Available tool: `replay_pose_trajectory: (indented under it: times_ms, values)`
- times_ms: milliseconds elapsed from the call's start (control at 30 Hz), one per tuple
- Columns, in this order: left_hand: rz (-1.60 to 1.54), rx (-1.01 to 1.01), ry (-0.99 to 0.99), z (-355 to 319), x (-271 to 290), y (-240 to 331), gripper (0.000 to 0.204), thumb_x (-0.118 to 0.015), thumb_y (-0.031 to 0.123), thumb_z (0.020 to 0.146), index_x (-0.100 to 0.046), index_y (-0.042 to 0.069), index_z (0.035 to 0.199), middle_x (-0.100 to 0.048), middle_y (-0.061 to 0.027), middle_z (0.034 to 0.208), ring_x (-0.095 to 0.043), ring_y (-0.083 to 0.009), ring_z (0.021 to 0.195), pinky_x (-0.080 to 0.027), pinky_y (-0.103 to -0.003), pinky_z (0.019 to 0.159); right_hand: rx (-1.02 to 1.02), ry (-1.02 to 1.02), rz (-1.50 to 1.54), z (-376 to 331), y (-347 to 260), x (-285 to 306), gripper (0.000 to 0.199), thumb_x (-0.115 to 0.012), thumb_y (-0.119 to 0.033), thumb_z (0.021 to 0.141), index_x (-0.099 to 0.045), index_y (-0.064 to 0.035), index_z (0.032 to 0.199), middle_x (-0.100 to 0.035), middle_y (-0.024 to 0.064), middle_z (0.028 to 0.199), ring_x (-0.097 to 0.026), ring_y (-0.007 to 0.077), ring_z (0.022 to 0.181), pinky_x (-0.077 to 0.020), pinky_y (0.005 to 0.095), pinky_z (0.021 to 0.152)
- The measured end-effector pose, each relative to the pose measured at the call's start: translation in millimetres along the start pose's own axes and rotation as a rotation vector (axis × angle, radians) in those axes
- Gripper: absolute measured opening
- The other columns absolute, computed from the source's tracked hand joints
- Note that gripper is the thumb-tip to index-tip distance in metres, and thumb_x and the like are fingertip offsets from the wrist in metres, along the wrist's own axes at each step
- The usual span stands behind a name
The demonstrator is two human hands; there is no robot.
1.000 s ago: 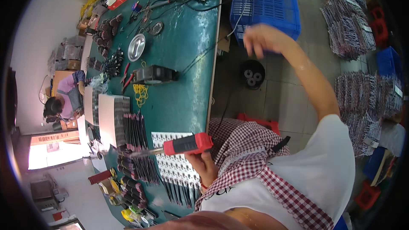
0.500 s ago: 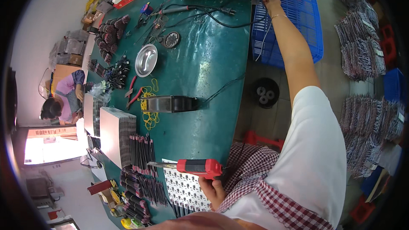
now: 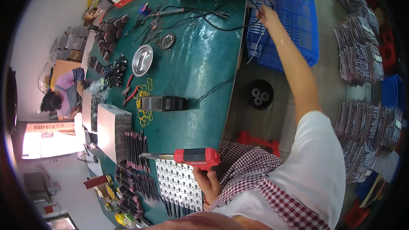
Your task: The person solders electrical wires onto a grid of LED panels using a soldering iron.
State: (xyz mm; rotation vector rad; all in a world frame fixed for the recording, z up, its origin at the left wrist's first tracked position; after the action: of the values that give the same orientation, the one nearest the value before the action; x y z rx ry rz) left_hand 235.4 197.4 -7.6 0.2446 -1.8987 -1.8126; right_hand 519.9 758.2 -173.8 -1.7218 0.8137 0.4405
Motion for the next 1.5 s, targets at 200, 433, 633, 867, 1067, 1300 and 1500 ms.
replay_pose_trajectory:
  times_ms: [200,433,633,867,1067,1300,1500]
  values:
    - [0.041,-0.061,0.112,-8,-1,4,0.06,-0.054,0.036,0.094,-0.032,-0.005,0.133,-0.047,-0.0123,0.121,-0.048,-0.0178,0.106,-0.037,-0.032,0.093,-0.402,-0.263,0.291,-297,9,2,0.044,-0.049,-0.044,0.094,-0.059,-0.0047,0.078,-0.056,0.0035,0.064,-0.055,0.0137,0.055,-0.0431,0.0245,0.047]
    - [0.047,-0.105,0.183,-4,-8,10,0.033,-0.053,0.024,0.095,-0.04,0.0,0.114,-0.043,-0.0098,0.117,-0.046,-0.0172,0.103,-0.039,-0.031,0.09,-0.497,-1.481,-0.701,-482,37,-56,0.055,-0.048,-0.034,0.096,-0.04,0.0029,0.136,-0.051,0.0179,0.131,-0.052,0.0242,0.117,-0.0432,0.034,0.097]
    - [0.154,-0.159,0.118,-16,-17,48,0.026,-0.056,0.011,0.092,-0.043,-0.002,0.11,-0.046,-0.0158,0.112,-0.05,-0.0232,0.099,-0.041,-0.032,0.087,-0.554,-1.134,-0.313,-523,67,-92,0.054,-0.054,-0.034,0.094,-0.042,-0.0017,0.135,-0.05,0.0129,0.13,-0.053,0.0205,0.113,-0.0451,0.0328,0.094]
    - [0.142,-0.183,0.021,-25,-21,45,0.024,-0.057,0.005,0.09,-0.045,-0.004,0.108,-0.05,-0.0199,0.107,-0.054,-0.0241,0.099,-0.045,-0.034,0.085,-0.443,-1.003,-0.24,-528,55,-113,0.048,-0.056,-0.034,0.091,-0.05,0.002,0.122,-0.061,0.0147,0.11,-0.06,0.0222,0.102,-0.0494,0.0361,0.089]
    - [0.268,-0.31,-0.072,-18,-7,57,0.038,-0.063,0.002,0.078,-0.05,-0.002,0.114,-0.054,-0.0203,0.104,-0.053,-0.0391,0.102,-0.043,-0.04,0.09,-0.25,-0.82,-0.141,-520,59,-103,0.04,-0.05,-0.029,0.094,-0.048,0.0019,0.12,-0.062,0.0112,0.089,-0.062,0.0239,0.087,-0.0497,0.0431,0.086]
    - [0.497,-0.129,0.397,-70,107,14,0.011,-0.058,-0.001,0.082,-0.055,0.0,0.092,-0.056,-0.0153,0.09,-0.054,-0.0319,0.083,-0.044,-0.037,0.075,-0.442,-0.935,-0.135,-532,64,-89,0.047,-0.053,-0.038,0.092,-0.046,-0.0012,0.119,-0.049,0.0052,0.065,-0.051,0.0171,0.06,-0.0475,0.0378,0.065]
    - [0.876,0.169,0.479,-144,152,-17,0.026,-0.068,0.012,0.075,-0.056,0.004,0.097,-0.055,-0.0111,0.1,-0.051,-0.0312,0.096,-0.039,-0.041,0.083,-0.573,-1.011,-0.268,-567,86,-84,0.045,-0.054,-0.037,0.092,-0.047,-0.0017,0.118,-0.049,0.0045,0.063,-0.049,0.0147,0.055,-0.0465,0.0328,0.057]
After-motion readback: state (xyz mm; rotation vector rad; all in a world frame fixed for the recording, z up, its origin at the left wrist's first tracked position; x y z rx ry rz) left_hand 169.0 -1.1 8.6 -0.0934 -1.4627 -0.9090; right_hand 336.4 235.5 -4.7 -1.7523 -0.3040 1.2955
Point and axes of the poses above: each hand's wrist, its own z-axis towards the middle knuckle, its own x-axis out of the back of the hand, y = z × x, the point moved 3 cm from there along z, towards the middle knuckle
